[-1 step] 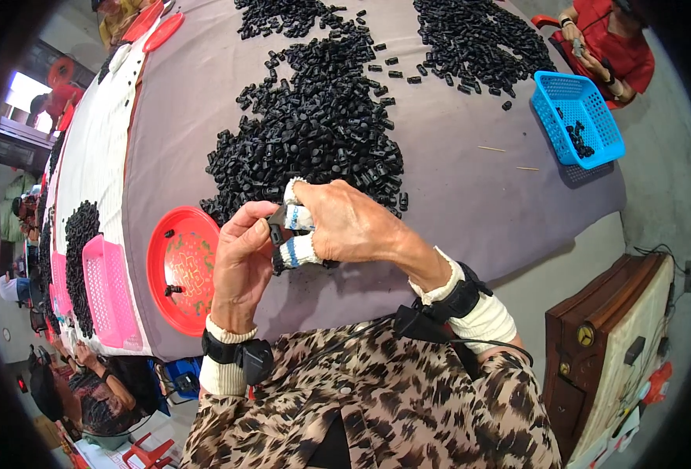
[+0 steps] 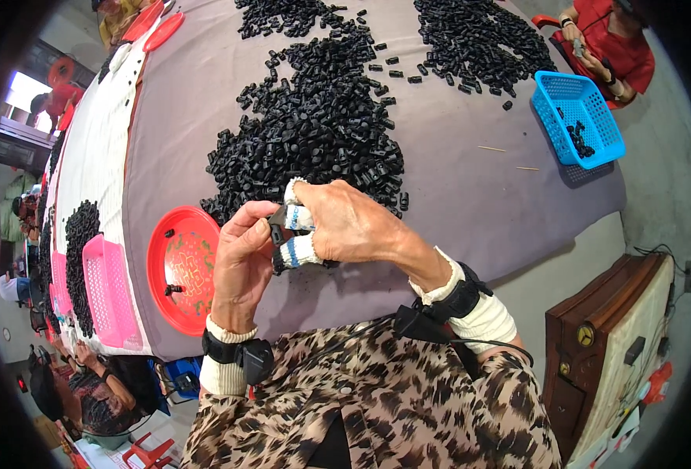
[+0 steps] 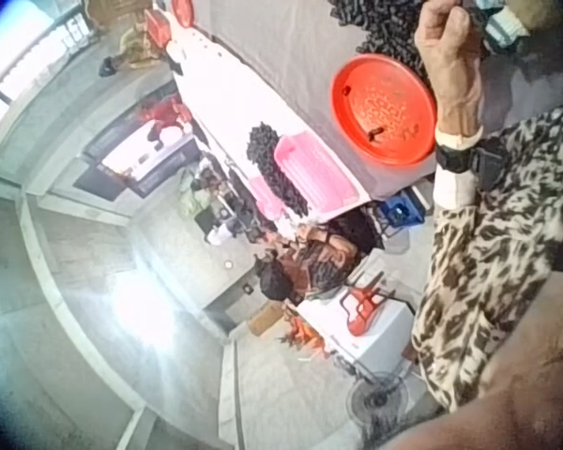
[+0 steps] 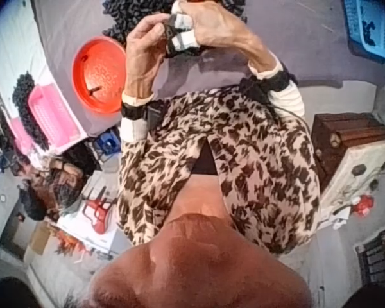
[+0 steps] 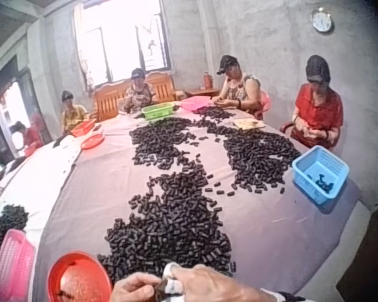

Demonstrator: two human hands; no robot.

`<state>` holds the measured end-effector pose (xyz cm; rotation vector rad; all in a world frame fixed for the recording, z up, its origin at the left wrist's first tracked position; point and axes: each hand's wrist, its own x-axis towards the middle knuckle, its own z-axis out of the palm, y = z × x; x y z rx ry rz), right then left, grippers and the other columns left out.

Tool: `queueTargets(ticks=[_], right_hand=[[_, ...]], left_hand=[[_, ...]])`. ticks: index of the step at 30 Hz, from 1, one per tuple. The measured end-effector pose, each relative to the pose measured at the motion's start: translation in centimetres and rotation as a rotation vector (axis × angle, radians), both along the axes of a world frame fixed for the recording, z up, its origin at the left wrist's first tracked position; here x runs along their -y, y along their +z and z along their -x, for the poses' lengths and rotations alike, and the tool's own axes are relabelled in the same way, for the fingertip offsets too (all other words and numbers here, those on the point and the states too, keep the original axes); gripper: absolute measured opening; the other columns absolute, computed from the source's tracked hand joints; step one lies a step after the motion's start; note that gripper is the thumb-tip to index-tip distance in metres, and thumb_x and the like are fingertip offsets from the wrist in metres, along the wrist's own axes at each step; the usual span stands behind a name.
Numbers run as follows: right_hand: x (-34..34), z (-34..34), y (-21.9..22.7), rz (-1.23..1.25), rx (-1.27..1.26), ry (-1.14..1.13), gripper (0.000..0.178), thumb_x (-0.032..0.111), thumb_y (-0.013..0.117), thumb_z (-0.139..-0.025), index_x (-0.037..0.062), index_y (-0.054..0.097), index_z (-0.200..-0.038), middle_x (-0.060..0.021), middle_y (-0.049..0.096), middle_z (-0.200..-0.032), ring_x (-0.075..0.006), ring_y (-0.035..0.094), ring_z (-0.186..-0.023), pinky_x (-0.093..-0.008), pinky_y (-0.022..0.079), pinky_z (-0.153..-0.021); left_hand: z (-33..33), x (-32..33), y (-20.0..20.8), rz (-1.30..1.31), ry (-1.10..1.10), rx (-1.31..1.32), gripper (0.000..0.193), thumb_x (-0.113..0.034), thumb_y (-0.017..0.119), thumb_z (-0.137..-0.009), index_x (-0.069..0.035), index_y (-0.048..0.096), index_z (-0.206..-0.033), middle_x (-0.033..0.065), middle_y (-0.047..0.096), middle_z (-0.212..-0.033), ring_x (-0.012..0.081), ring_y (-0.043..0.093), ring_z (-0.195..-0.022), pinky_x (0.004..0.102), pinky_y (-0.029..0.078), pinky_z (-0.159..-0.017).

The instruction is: The worker is manually assembling shoe components by attaching small black cylindrical parts to a white and blue base part at a factory work table.

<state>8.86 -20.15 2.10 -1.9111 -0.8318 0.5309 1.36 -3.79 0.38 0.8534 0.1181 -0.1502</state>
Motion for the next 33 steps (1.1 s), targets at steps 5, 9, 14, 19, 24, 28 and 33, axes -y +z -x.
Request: queueTargets(ticks=[5, 9, 14, 19, 24, 28, 33], right_hand=[[-0.2, 0.1, 0.1, -0.007, 0.022, -0.002, 0.041, 0.028, 0.073, -0.064, -0.0001, 0.045, -0.076, -0.0151, 0.056, -0.061, -0.0303, 0.058, -0.056, -0.0372, 0.043, -0.052], [-0.1, 0.0, -0.1, 0.021, -0.011, 0.006, 0.041, 0.028, 0.073, -0.063, -0.0003, 0.046, -0.074, -0.0157, 0.056, -0.061, -0.0309, 0.058, -0.056, -0.038, 0.042, -0.052], [-0.1, 0.1, 0.0, -0.023, -0.002, 0.012, 0.04, 0.028, 0.073, -0.063, -0.0003, 0.047, -0.074, -0.0149, 0.056, -0.063, -0.03, 0.058, -0.057, -0.0375, 0.042, -0.053], [0.0, 0.0, 0.0, -0.02, -0.01, 0.004, 0.039, 0.027, 0.073, -0.064, -0.0003, 0.048, -0.075, -0.0142, 0.056, -0.065, -0.0282, 0.057, -0.058, -0.0362, 0.043, -0.054], [-0.2, 0.4, 0.0, -0.035, -0.021, 0.027, 0.037, 0.025, 0.071, -0.066, -0.0012, 0.049, -0.078, -0.016, 0.058, -0.066, -0.0305, 0.06, -0.061, -0.0368, 0.044, -0.055], [0.1, 0.4, -0.7, -0.001, -0.016, 0.016, 0.037, 0.026, 0.072, -0.069, -0.0005, 0.052, -0.085, -0.0157, 0.06, -0.069, -0.0301, 0.06, -0.062, -0.036, 0.045, -0.056], [1.7, -0.7, -2.7, -0.219, -0.122, -0.157, 0.02, 0.018, 0.057, -0.083, 0.002, 0.056, -0.095, -0.009, 0.059, -0.074, -0.0157, 0.058, -0.066, -0.0287, 0.044, -0.059]], left_hand=[[0.0, -0.3, -0.3, -0.027, -0.006, 0.0, 0.018, -0.008, 0.06, -0.084, 0.0, 0.058, -0.101, 0.0048, 0.061, -0.092, 0.0098, 0.058, -0.079, 0.0249, 0.048, -0.073], [-0.1, -0.3, -0.7, -0.025, -0.014, -0.01, 0.018, -0.008, 0.06, -0.084, 0.0, 0.059, -0.101, 0.0047, 0.061, -0.092, 0.0097, 0.058, -0.079, 0.0242, 0.048, -0.073], [0.0, 0.0, -0.1, -0.03, -0.001, 0.026, 0.02, -0.008, 0.06, -0.084, 0.0, 0.058, -0.102, 0.0062, 0.062, -0.094, 0.012, 0.059, -0.082, 0.0264, 0.049, -0.076], [-0.2, -0.1, -0.3, -0.017, -0.014, 0.029, 0.021, -0.009, 0.06, -0.085, 0.001, 0.058, -0.103, 0.0073, 0.062, -0.096, 0.0132, 0.06, -0.085, 0.0277, 0.049, -0.078], [0.1, 0.0, -0.3, -0.024, 0.017, 0.015, 0.021, -0.01, 0.059, -0.085, 0.001, 0.058, -0.103, 0.0077, 0.061, -0.096, 0.0133, 0.059, -0.083, 0.0279, 0.049, -0.077], [0.3, -1.7, -1.2, -0.062, 0.1, 0.018, 0.021, -0.01, 0.058, -0.085, 0.001, 0.058, -0.103, 0.0062, 0.061, -0.089, 0.0134, 0.059, -0.077, 0.028, 0.049, -0.071], [3.5, -8.8, -1.9, -0.613, 0.491, -0.067, 0.022, -0.009, 0.059, -0.084, 0.002, 0.059, -0.103, 0.0037, 0.06, -0.086, 0.0101, 0.057, -0.076, 0.0239, 0.047, -0.069]])
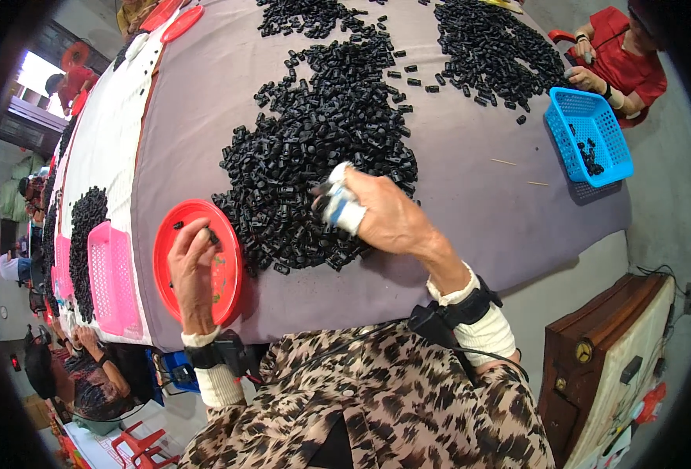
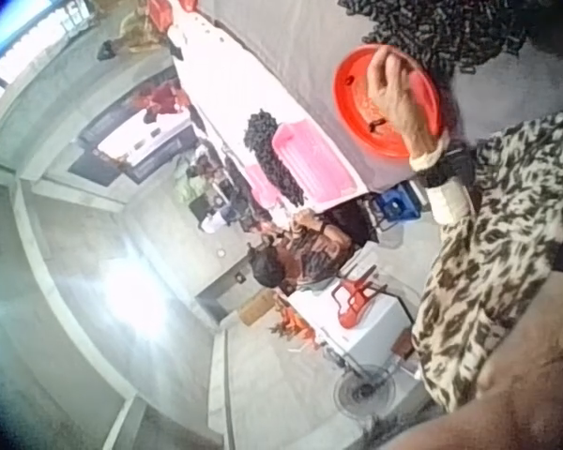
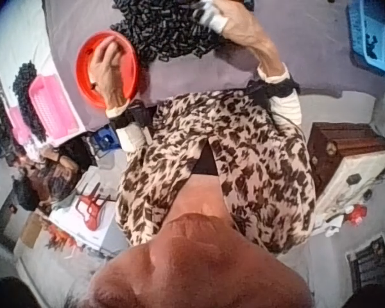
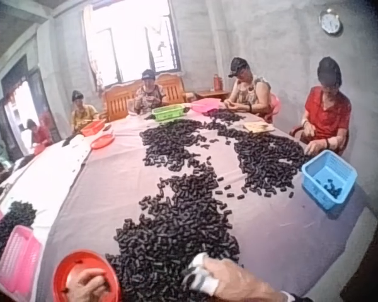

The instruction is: The worker is manually assembling shoe components by attaching small black cylindrical parts to a white and blue base part at a factory work table.

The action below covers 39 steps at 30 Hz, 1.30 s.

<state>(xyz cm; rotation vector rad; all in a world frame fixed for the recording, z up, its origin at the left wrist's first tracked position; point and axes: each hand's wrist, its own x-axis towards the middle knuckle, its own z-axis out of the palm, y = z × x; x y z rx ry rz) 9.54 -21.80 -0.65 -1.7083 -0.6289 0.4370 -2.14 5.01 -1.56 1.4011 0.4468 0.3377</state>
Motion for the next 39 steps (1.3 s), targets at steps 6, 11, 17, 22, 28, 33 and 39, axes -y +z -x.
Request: queueTargets(ticks=[6, 11, 17, 22, 28, 33, 39], right_hand=[[0.9, -0.6, 0.5, 0.008, -0.163, -0.13, 0.013, 0.011, 0.052, -0.085, 0.0024, 0.06, -0.09, 0.0031, 0.05, -0.061, -0.0037, 0.043, -0.049, -0.0225, 0.036, -0.045], [1.3, -0.4, 0.1, 0.037, -0.05, -0.193, 0.018, 0.014, 0.056, -0.084, 0.0039, 0.064, -0.095, 0.0015, 0.053, -0.06, -0.0042, 0.042, -0.048, -0.0227, 0.033, -0.044], [3.0, -0.3, -0.6, 0.038, -0.08, -0.214, 0.017, 0.014, 0.054, -0.084, 0.0042, 0.063, -0.093, -0.0001, 0.054, -0.061, -0.005, 0.042, -0.05, -0.0231, 0.034, -0.045], [2.2, -0.4, -1.3, 0.065, -0.113, -0.175, 0.015, 0.011, 0.058, -0.082, 0.0043, 0.062, -0.095, -0.0004, 0.054, -0.063, -0.0062, 0.044, -0.05, -0.024, 0.037, -0.047], [0.6, -0.6, -0.8, -0.002, -0.196, -0.109, 0.015, 0.008, 0.055, -0.083, 0.0029, 0.059, -0.096, 0.0006, 0.05, -0.058, -0.0058, 0.044, -0.045, -0.0225, 0.036, -0.041], [-0.2, -0.5, -0.8, -0.051, -0.255, -0.113, 0.013, 0.004, 0.05, -0.082, 0.0027, 0.058, -0.093, 0.0001, 0.052, -0.06, -0.0056, 0.045, -0.044, -0.0211, 0.036, -0.04], [-1.7, -0.3, 1.0, -0.119, -0.223, -0.176, 0.02, 0.006, 0.056, -0.081, 0.0036, 0.059, -0.1, 0.003, 0.054, -0.065, -0.0028, 0.044, -0.048, -0.0186, 0.036, -0.042]], left_hand=[[1.6, -3.3, -1.7, -0.357, 0.175, -0.088, 0.019, -0.008, 0.059, -0.083, 0.002, 0.062, -0.1, 0.0047, 0.062, -0.092, 0.0104, 0.057, -0.08, 0.0228, 0.045, -0.071], [-5.9, 5.5, -1.4, -0.765, -0.239, 0.034, 0.013, -0.007, 0.061, -0.078, -0.004, 0.064, -0.09, 0.0068, 0.058, -0.081, 0.0183, 0.057, -0.073, 0.0281, 0.045, -0.069], [-10.0, 7.3, -3.4, -1.237, -0.296, 0.084, 0.018, -0.006, 0.063, -0.071, -0.005, 0.059, -0.088, 0.01, 0.05, -0.082, 0.0276, 0.051, -0.083, 0.0377, 0.045, -0.071], [-10.8, 7.3, -3.9, -1.235, -0.334, 0.094, 0.021, -0.007, 0.067, -0.07, -0.004, 0.058, -0.088, 0.0114, 0.049, -0.081, 0.0286, 0.051, -0.081, 0.0377, 0.044, -0.07], [-10.5, 7.3, -4.4, -1.364, -0.277, 0.177, 0.018, -0.01, 0.068, -0.068, -0.005, 0.057, -0.082, 0.0101, 0.049, -0.078, 0.0274, 0.051, -0.079, 0.0375, 0.044, -0.068], [-10.3, 7.0, -3.8, -1.333, -0.228, 0.273, 0.015, -0.009, 0.067, -0.071, -0.004, 0.057, -0.082, 0.0085, 0.053, -0.075, 0.0221, 0.053, -0.073, 0.0325, 0.045, -0.065], [-7.1, 6.9, 2.7, -0.692, -0.381, 0.117, 0.013, -0.004, 0.064, -0.075, 0.0, 0.058, -0.085, 0.0006, 0.057, -0.068, 0.0051, 0.051, -0.062, 0.0208, 0.043, -0.057]])
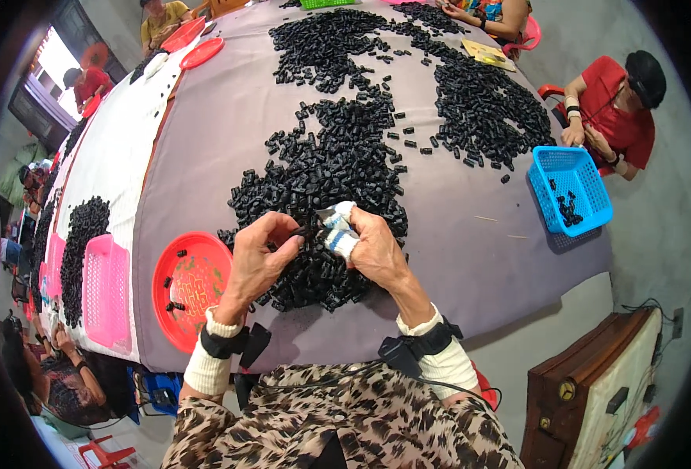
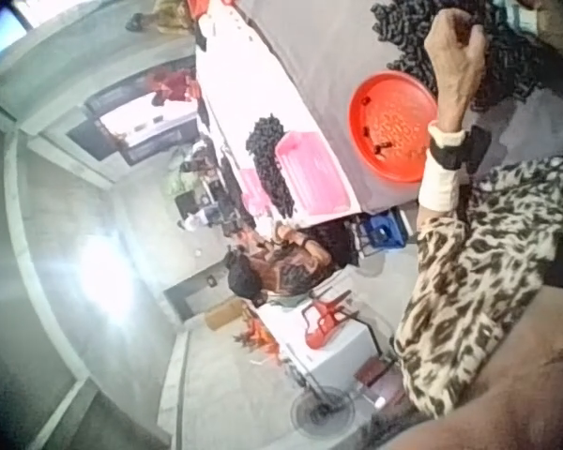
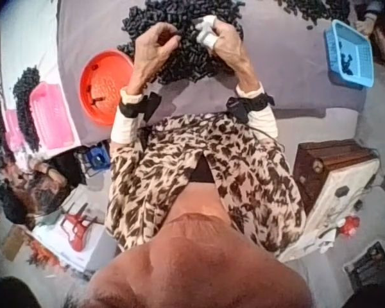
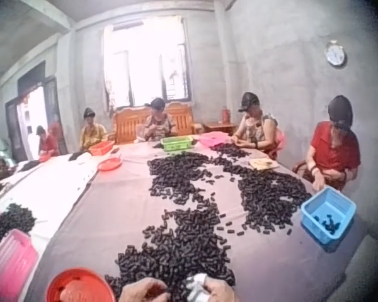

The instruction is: The worker is manually assembling shoe components by attaching small black cylindrical parts to a white and blue base part at a factory work table.

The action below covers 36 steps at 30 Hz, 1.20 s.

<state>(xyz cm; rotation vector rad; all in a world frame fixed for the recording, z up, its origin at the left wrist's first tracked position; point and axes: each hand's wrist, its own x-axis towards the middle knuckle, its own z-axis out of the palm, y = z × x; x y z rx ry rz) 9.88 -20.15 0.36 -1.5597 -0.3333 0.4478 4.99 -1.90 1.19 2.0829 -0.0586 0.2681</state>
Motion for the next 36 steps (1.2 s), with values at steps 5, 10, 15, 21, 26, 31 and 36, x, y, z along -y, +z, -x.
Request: queueTargets(ticks=[5, 10, 15, 21, 26, 31, 36], right_hand=[[-1.6, 0.8, 0.9, -0.132, 0.03, 0.066, 0.023, 0.011, 0.066, -0.078, 0.004, 0.061, -0.098, 0.0045, 0.055, -0.067, -0.0008, 0.045, -0.051, -0.0175, 0.036, -0.043], [-1.8, 1.6, 2.1, -0.205, 0.071, 0.102, 0.021, 0.009, 0.068, -0.077, 0.0044, 0.061, -0.096, 0.0046, 0.057, -0.072, -0.0006, 0.048, -0.059, -0.0169, 0.039, -0.05], [-2.5, 2.3, 3.0, -0.23, 0.102, 0.133, 0.019, 0.009, 0.071, -0.074, 0.0042, 0.06, -0.089, 0.0044, 0.058, -0.076, -0.0017, 0.049, -0.067, -0.0182, 0.043, -0.058], [-2.9, 2.5, 3.2, -0.121, 0.153, 0.089, 0.022, 0.01, 0.073, -0.072, 0.0049, 0.058, -0.087, 0.0035, 0.058, -0.076, -0.0026, 0.048, -0.067, -0.0196, 0.043, -0.059], [-2.8, 2.5, 3.4, -0.052, 0.337, 0.08, 0.024, 0.009, 0.073, -0.07, 0.0034, 0.057, -0.087, 0.0008, 0.059, -0.073, -0.0044, 0.05, -0.066, -0.0215, 0.043, -0.059], [-2.7, 2.4, 3.0, -0.044, 0.402, 0.049, 0.024, 0.007, 0.071, -0.069, 0.0024, 0.056, -0.088, -0.0034, 0.061, -0.072, -0.0072, 0.052, -0.063, -0.0239, 0.045, -0.057], [-2.4, 2.5, 3.5, 0.017, 0.476, 0.018, 0.025, 0.007, 0.071, -0.07, 0.0024, 0.056, -0.088, -0.0078, 0.063, -0.074, -0.013, 0.059, -0.063, -0.0259, 0.047, -0.058]], left_hand=[[1.9, -0.6, 1.7, 0.147, -0.061, 0.018, 0.018, -0.002, 0.065, -0.075, -0.001, 0.06, -0.092, 0.0033, 0.06, -0.076, 0.0071, 0.056, -0.064, 0.0217, 0.045, -0.058], [2.8, -1.1, 2.1, 0.777, -0.154, -0.13, 0.022, -0.002, 0.063, -0.081, 0.001, 0.061, -0.102, 0.0039, 0.063, -0.09, 0.0072, 0.058, -0.077, 0.02, 0.047, -0.069], [3.1, -1.2, 1.0, 1.063, -0.193, -0.137, 0.026, -0.006, 0.062, -0.083, 0.002, 0.059, -0.107, 0.0074, 0.064, -0.09, 0.0111, 0.059, -0.077, 0.0239, 0.049, -0.071], [3.1, -1.0, 0.5, 1.254, -0.222, -0.157, 0.028, -0.009, 0.06, -0.084, 0.004, 0.057, -0.109, 0.009, 0.063, -0.09, 0.0132, 0.06, -0.077, 0.0262, 0.049, -0.072], [3.3, -0.9, 0.8, 1.255, -0.246, -0.156, 0.025, -0.005, 0.062, -0.082, 0.003, 0.058, -0.105, 0.008, 0.063, -0.09, 0.0117, 0.06, -0.079, 0.0247, 0.049, -0.073], [3.2, -0.1, 1.2, 1.115, -0.116, -0.165, 0.025, -0.002, 0.063, -0.079, 0.003, 0.059, -0.104, 0.0073, 0.063, -0.089, 0.0099, 0.059, -0.081, 0.0217, 0.048, -0.075], [3.0, 0.3, 1.3, 1.159, -0.062, -0.219, 0.026, -0.004, 0.06, -0.082, 0.003, 0.058, -0.108, 0.0077, 0.064, -0.089, 0.0115, 0.06, -0.081, 0.0227, 0.047, -0.075]])
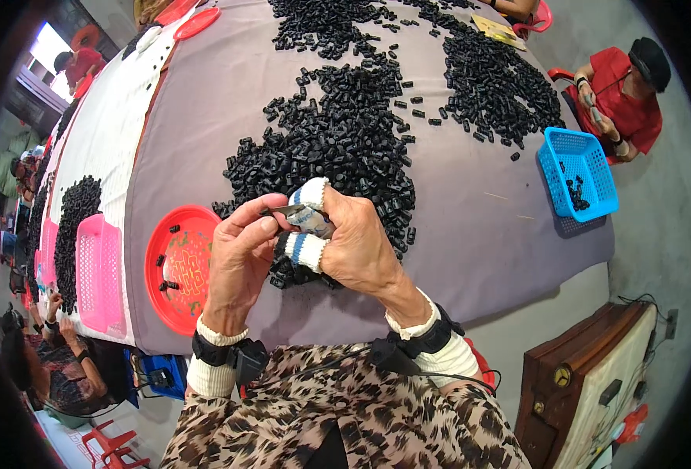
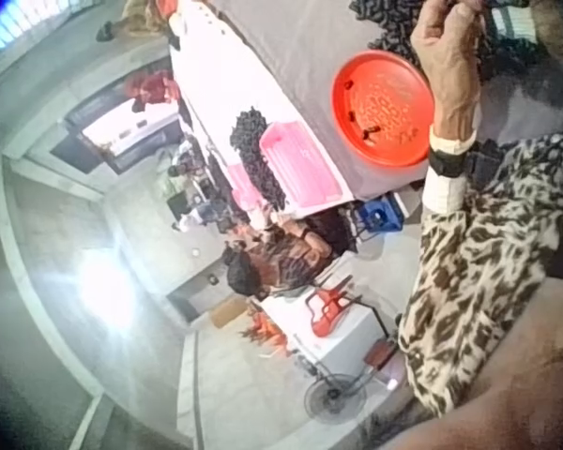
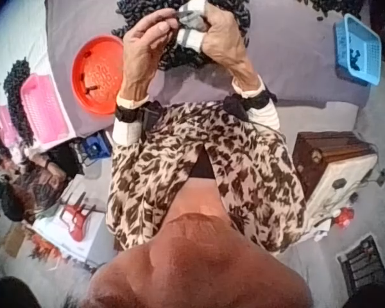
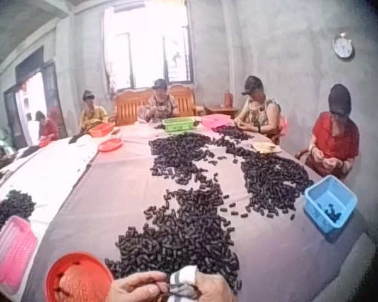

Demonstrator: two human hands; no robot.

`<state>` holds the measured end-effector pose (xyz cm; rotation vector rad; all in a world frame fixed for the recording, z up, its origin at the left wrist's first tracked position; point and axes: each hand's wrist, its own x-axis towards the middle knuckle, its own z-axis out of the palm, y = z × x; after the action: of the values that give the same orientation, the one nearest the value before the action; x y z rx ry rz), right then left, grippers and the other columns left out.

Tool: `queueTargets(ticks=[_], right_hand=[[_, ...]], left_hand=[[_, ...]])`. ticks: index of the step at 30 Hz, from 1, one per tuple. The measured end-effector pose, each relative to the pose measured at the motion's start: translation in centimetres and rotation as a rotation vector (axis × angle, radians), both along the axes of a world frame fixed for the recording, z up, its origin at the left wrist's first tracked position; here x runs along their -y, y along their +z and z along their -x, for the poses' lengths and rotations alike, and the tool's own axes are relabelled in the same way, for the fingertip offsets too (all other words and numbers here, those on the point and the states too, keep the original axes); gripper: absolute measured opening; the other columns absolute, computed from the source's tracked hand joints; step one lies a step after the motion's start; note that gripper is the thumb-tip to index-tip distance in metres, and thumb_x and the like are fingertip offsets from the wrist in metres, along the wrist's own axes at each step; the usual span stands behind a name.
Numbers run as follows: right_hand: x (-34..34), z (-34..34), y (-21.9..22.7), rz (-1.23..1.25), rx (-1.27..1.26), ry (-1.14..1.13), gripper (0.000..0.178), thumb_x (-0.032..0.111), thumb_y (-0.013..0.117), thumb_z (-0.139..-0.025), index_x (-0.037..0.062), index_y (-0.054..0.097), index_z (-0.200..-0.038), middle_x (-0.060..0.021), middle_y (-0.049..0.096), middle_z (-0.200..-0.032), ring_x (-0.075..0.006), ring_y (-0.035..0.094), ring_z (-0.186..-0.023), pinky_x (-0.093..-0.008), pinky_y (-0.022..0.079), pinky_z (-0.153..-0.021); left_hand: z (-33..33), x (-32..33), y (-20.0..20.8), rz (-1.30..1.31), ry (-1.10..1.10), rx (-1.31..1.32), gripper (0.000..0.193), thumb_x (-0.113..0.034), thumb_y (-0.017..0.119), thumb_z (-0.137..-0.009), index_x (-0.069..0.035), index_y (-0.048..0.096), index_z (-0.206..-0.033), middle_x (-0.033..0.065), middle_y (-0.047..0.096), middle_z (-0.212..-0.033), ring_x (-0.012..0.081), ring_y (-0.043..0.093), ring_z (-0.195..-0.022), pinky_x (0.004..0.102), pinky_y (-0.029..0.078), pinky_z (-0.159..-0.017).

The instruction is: The worker is manually assembling shoe components by attaching small black cylindrical parts to a white and blue base part at a factory work table.

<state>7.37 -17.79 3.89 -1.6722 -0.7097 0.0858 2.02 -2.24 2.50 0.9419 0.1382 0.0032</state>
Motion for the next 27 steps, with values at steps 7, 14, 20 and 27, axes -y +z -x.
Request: queueTargets(ticks=[7, 14, 20, 27], right_hand=[[-0.5, 0.5, -0.5, -0.1, -0.094, -0.046, 0.024, 0.007, 0.07, -0.071, 0.0027, 0.056, -0.09, -0.0055, 0.064, -0.075, -0.0085, 0.059, -0.066, -0.0235, 0.048, -0.059], [-0.7, 0.5, -0.7, -0.104, -0.094, -0.045, 0.023, 0.004, 0.067, -0.072, 0.001, 0.057, -0.093, -0.0044, 0.064, -0.075, -0.0075, 0.058, -0.064, -0.0227, 0.048, -0.058], [-0.8, 0.8, -1.3, -0.174, -0.086, -0.034, 0.02, 0.003, 0.066, -0.073, 0.0007, 0.058, -0.091, -0.0057, 0.064, -0.076, -0.0082, 0.059, -0.067, -0.0236, 0.048, -0.059], [-0.9, 0.9, -2.1, -0.137, -0.005, -0.085, 0.022, 0.004, 0.068, -0.071, 0.0007, 0.058, -0.09, -0.0076, 0.062, -0.073, -0.0121, 0.06, -0.064, -0.0253, 0.048, -0.057]], left_hand=[[-0.4, -0.3, -0.9, 0.128, 0.008, 0.07, 0.025, -0.006, 0.055, -0.086, 0.0, 0.054, -0.11, 0.0125, 0.062, -0.099, 0.0173, 0.061, -0.085, 0.0267, 0.049, -0.073], [-0.1, -0.3, -1.3, 0.324, -0.013, 0.021, 0.025, -0.008, 0.056, -0.087, 0.0, 0.054, -0.11, 0.0089, 0.062, -0.094, 0.0164, 0.061, -0.087, 0.0273, 0.049, -0.075], [-0.1, 0.1, -1.7, 0.357, -0.036, 0.071, 0.025, -0.008, 0.056, -0.087, 0.0, 0.054, -0.111, 0.0082, 0.061, -0.096, 0.0134, 0.058, -0.087, 0.0264, 0.048, -0.078], [0.1, 0.1, -1.6, 0.305, -0.03, 0.062, 0.026, -0.007, 0.056, -0.087, 0.001, 0.054, -0.111, 0.008, 0.061, -0.098, 0.0117, 0.058, -0.087, 0.0244, 0.048, -0.078]])
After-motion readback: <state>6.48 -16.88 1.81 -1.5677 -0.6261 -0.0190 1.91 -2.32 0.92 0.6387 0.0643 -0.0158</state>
